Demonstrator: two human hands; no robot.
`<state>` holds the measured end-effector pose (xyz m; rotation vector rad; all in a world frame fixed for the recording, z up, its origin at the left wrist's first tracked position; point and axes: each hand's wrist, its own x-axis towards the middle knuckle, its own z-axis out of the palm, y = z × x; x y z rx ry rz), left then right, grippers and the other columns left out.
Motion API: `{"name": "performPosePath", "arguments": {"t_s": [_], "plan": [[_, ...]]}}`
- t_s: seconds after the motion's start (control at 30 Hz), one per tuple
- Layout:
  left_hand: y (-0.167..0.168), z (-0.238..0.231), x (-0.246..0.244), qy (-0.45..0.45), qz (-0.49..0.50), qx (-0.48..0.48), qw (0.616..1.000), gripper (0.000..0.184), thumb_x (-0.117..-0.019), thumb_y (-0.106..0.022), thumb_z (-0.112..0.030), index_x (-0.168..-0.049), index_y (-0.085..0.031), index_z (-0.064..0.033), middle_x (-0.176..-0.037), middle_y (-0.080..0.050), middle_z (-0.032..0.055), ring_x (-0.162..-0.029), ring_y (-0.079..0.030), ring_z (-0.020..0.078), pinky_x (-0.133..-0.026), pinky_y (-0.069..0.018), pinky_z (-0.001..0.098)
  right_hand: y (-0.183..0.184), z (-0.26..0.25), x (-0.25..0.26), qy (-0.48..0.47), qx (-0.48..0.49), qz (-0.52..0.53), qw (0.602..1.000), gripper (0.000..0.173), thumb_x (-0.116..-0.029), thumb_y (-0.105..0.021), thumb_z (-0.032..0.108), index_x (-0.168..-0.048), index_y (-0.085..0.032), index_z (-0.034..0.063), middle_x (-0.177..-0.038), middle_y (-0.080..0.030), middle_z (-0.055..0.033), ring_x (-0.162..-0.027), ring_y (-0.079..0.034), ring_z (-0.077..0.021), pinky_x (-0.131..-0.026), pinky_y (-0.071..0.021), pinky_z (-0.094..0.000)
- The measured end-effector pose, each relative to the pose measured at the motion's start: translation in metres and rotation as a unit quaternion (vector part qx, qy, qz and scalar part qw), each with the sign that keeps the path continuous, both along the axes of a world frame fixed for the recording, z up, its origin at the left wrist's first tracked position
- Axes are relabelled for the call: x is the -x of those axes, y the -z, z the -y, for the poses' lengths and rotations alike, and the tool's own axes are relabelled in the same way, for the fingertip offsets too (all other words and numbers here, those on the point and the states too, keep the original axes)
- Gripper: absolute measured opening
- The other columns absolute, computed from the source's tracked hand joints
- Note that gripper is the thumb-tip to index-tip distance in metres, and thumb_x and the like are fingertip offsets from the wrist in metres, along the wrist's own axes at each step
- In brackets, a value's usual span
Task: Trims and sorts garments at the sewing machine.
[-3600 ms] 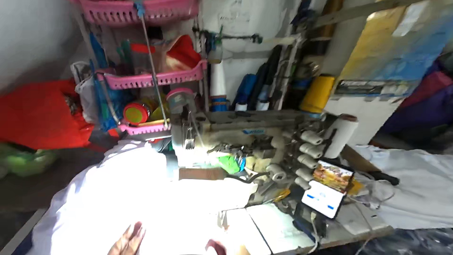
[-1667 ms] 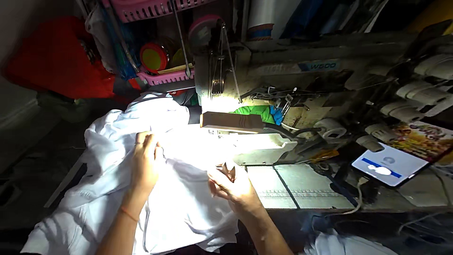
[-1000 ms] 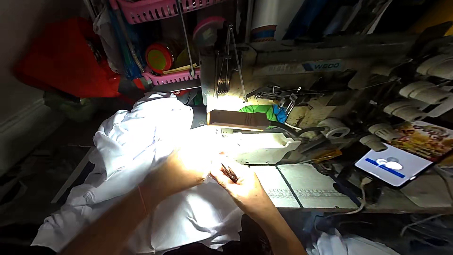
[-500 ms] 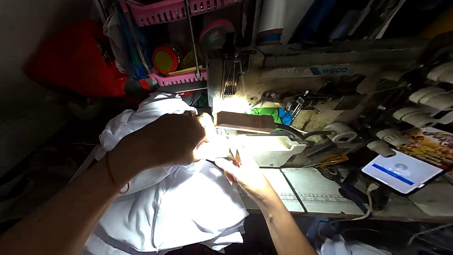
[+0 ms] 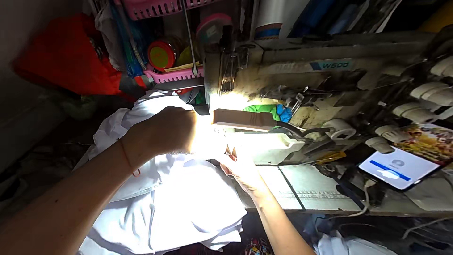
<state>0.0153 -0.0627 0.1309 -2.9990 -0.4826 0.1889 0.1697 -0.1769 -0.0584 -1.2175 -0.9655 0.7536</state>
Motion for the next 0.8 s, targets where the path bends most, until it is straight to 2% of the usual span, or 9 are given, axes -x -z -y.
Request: {"name": "performPosePath", "arguments": {"t_s": [0.2, 0.27, 0.4, 0.53, 0.6, 0.63, 0.7, 0.73, 0.8], "plan": [[-0.002, 0.001, 0.000, -0.026, -0.023, 0.005, 0.999, 0.028, -0.0812, -0.082, -0.030, -0.077, -0.060, -0.0122, -0.067, -0.055, 0.0012, -0.067, -0.059, 0.0191, -0.062, -0.0438, 0.0411, 0.001, -0.002, 0.000, 0.002, -0.007, 0.002, 1.000, 0.012, -0.0896, -0.070, 0.020, -0.086, -0.061, 0.0129, -0.059, -0.052, 0.0039, -0.048, -0.048, -0.0028, -0.048, -0.0420, -0.0179], [0.003, -0.002, 0.002, -0.007, 0.013, 0.004, 1.000, 0.027, -0.0784, -0.081, -0.028, -0.073, -0.060, -0.0124, -0.064, -0.055, 0.0011, -0.065, -0.058, 0.0187, -0.060, -0.0425, 0.0409, 0.000, -0.001, 0.001, 0.004, -0.008, 0.001, 1.000, 0.012, -0.0895, -0.070, 0.019, -0.086, -0.062, 0.0126, -0.059, -0.052, 0.0039, -0.048, -0.048, -0.0030, -0.049, -0.0427, -0.0179], [0.018, -0.012, 0.006, 0.042, 0.091, -0.029, 0.995, 0.024, -0.0749, -0.081, -0.023, -0.075, -0.062, -0.0086, -0.068, -0.058, 0.0050, -0.067, -0.062, 0.0221, -0.061, -0.0440, 0.0426, 0.002, -0.002, 0.000, 0.006, -0.010, 0.002, 1.000, 0.010, -0.0890, -0.070, 0.016, -0.086, -0.062, 0.0119, -0.059, -0.053, 0.0036, -0.048, -0.049, -0.0032, -0.048, -0.0433, -0.0179], [0.032, -0.019, 0.001, 0.045, 0.192, -0.088, 0.976, 0.006, -0.0875, -0.070, -0.011, -0.084, -0.067, -0.0065, -0.072, -0.064, 0.0101, -0.072, -0.066, 0.0295, -0.064, -0.0471, 0.0477, 0.001, -0.001, 0.000, 0.006, -0.005, 0.010, 1.000, 0.010, -0.0896, -0.069, 0.017, -0.086, -0.062, 0.0111, -0.058, -0.053, 0.0029, -0.047, -0.049, -0.0041, -0.048, -0.0432, -0.0188], [0.036, -0.026, -0.005, 0.009, 0.194, -0.137, 0.971, 0.006, -0.0944, -0.063, -0.011, -0.093, -0.068, -0.0077, -0.074, -0.064, 0.0102, -0.074, -0.067, 0.0300, -0.065, -0.0483, 0.0470, 0.002, 0.000, -0.001, 0.004, -0.006, 0.015, 1.000, 0.009, -0.0910, -0.069, 0.017, -0.089, -0.063, 0.0106, -0.060, -0.054, 0.0019, -0.048, -0.049, -0.0047, -0.048, -0.0433, -0.0192], [0.036, -0.028, -0.005, 0.004, 0.194, -0.143, 0.970, 0.005, -0.0935, -0.064, -0.011, -0.091, -0.067, -0.0078, -0.073, -0.063, 0.0099, -0.072, -0.066, 0.0297, -0.064, -0.0470, 0.0463, 0.002, 0.000, -0.001, 0.002, -0.006, 0.014, 1.000, 0.011, -0.0918, -0.070, 0.019, -0.090, -0.063, 0.0108, -0.060, -0.054, 0.0019, -0.048, -0.049, -0.0046, -0.048, -0.0435, -0.0191], [0.029, -0.023, 0.000, 0.035, 0.196, -0.092, 0.976, 0.015, -0.0823, -0.073, -0.012, -0.074, -0.062, -0.0059, -0.064, -0.058, 0.0091, -0.063, -0.062, 0.0283, -0.057, -0.0440, 0.0459, 0.002, -0.001, -0.001, 0.000, -0.009, 0.013, 1.000, 0.012, -0.0918, -0.070, 0.021, -0.090, -0.063, 0.0115, -0.059, -0.054, 0.0024, -0.048, -0.049, -0.0041, -0.048, -0.0437, -0.0187], [0.019, -0.015, 0.001, 0.033, 0.152, -0.028, 0.987, 0.021, -0.0785, -0.078, -0.017, -0.072, -0.060, -0.0071, -0.063, -0.056, 0.0067, -0.061, -0.060, 0.0257, -0.056, -0.0428, 0.0451, 0.001, -0.001, -0.002, -0.005, -0.011, 0.010, 1.000, 0.012, -0.0915, -0.071, 0.020, -0.090, -0.063, 0.0117, -0.059, -0.054, 0.0026, -0.048, -0.049, -0.0039, -0.048, -0.0438, -0.0185], [0.007, -0.006, -0.003, 0.048, 0.060, 0.083, 0.994, 0.030, -0.0783, -0.083, -0.032, -0.073, -0.061, -0.0129, -0.060, -0.053, -0.0012, -0.055, -0.054, 0.0155, -0.050, -0.0422, 0.0381, 0.002, 0.000, -0.003, -0.014, -0.015, 0.003, 1.000, 0.013, -0.0904, -0.074, 0.022, -0.093, -0.066, 0.0127, -0.061, -0.056, 0.0024, -0.049, -0.050, -0.0040, -0.049, -0.0444, -0.0188]]}}
